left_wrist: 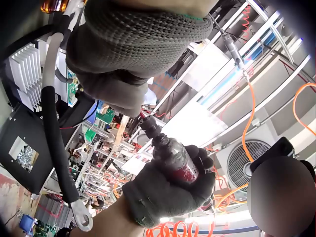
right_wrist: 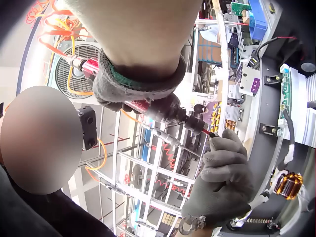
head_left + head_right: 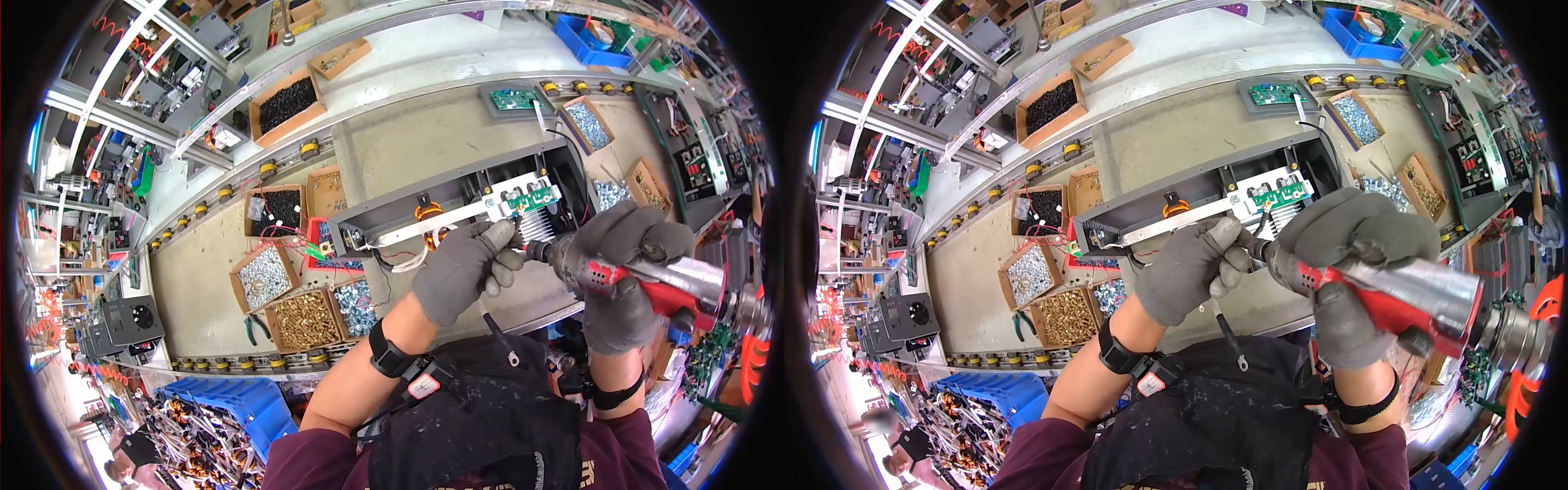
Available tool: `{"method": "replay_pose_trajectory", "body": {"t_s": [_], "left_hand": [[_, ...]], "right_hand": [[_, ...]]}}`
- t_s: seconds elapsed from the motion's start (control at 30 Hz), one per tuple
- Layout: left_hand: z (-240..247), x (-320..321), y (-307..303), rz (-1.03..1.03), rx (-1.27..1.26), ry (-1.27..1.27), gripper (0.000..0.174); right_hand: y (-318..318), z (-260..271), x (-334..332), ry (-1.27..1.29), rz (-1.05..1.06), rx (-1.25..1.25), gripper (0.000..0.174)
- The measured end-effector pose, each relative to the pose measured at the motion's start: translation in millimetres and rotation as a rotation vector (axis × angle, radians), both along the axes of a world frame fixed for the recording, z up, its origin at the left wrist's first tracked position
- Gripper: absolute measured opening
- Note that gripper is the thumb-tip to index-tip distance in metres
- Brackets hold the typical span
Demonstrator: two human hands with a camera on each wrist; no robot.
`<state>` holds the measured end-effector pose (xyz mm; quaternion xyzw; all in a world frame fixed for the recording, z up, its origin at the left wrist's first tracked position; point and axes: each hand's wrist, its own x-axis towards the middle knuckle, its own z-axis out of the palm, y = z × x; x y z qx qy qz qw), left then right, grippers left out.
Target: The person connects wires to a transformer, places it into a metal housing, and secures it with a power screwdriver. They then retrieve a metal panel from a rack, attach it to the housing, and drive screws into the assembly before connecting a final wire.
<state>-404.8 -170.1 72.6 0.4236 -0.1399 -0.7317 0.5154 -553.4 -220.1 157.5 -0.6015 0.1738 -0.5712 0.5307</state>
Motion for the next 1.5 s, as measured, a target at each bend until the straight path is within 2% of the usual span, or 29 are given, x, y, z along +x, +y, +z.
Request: {"method": "replay_pose_trajectory", "body": {"t_s": [0.13,0.23,0.4,0.43,0.5,0.57,0.63,0.67,0.73,0.8,0.87,0.9,0.93,1.0,1.03,1.07,1.13,1.2,1.27,1.33,1.43,1.47,1.5], "left_hand": [[9,-2,6,-0.035,0.006,-0.039,0.051],[6,-9,3,-0.051,0.180,0.174,0.046],[2,-24,6,0.007,0.116,0.192,0.046],[2,-26,6,0.039,0.094,0.211,0.047],[1,-23,9,-0.029,0.033,0.159,0.048],[3,-15,12,-0.094,-0.027,0.108,0.051],[8,-4,15,-0.162,-0.302,-0.707,0.048],[8,9,18,-0.169,-0.307,-0.708,0.048],[4,31,26,-0.268,-1.119,-1.220,0.044],[1,16,43,-0.315,-1.056,-1.270,0.043],[-11,0,49,-0.394,-1.099,-1.337,0.037],[-13,-9,50,-0.271,-0.996,-1.285,0.033],[-14,-19,48,-0.263,-1.001,-1.290,0.033],[-13,-35,40,0.095,-0.638,-0.920,0.028],[0,-36,32,0.119,-0.519,-0.863,0.031],[1,-35,25,0.132,-0.525,-0.872,0.031],[1,-30,14,0.170,-0.409,-0.536,0.030],[9,-26,8,0.145,-0.404,-0.545,0.031],[11,-24,5,0.088,-0.314,-0.465,0.025],[14,-22,-1,0.114,-0.295,-0.463,0.026],[19,-9,-13,-0.015,-0.206,-0.395,0.035],[20,-2,-18,-0.009,-0.202,-0.393,0.035],[22,6,-24,-0.120,-0.187,-0.313,0.036]], "right_hand": [[2,-4,-9,0.088,0.045,-0.200,0.037],[5,-5,-14,0.091,0.063,-0.296,0.037],[14,-6,-18,0.092,-0.072,-0.370,0.036],[12,-5,-21,0.099,-0.019,-0.392,0.036],[18,-5,-26,0.107,0.028,-0.407,0.036],[28,-1,-29,0.050,-0.049,-0.170,0.038],[32,7,-34,-0.022,-0.054,-0.003,0.035],[28,4,-44,-0.056,-0.085,0.017,0.033],[25,0,-64,-0.172,-0.163,0.139,0.033],[27,7,-80,-0.190,-0.063,0.333,0.033],[16,0,-90,-0.216,-0.137,0.251,0.033],[11,-1,-92,-0.240,-0.214,0.169,0.033],[9,1,-92,-0.241,-0.208,0.160,0.033],[5,7,-88,-0.373,-0.130,0.205,0.033],[1,12,-78,-0.411,-0.162,0.202,0.037],[-3,14,-73,-0.417,-0.148,0.194,0.037],[-12,11,-63,-0.469,-0.099,0.289,0.037],[-19,9,-48,-0.494,-0.045,0.315,0.037],[-27,4,-35,-0.499,-0.010,0.295,0.036],[-32,1,-22,-0.507,-0.021,0.310,0.036],[-39,0,-1,-0.432,-0.197,0.134,0.039],[-43,-5,0,-0.429,-0.192,0.138,0.039],[-47,-12,-1,-0.315,-0.183,0.027,0.039]]}}
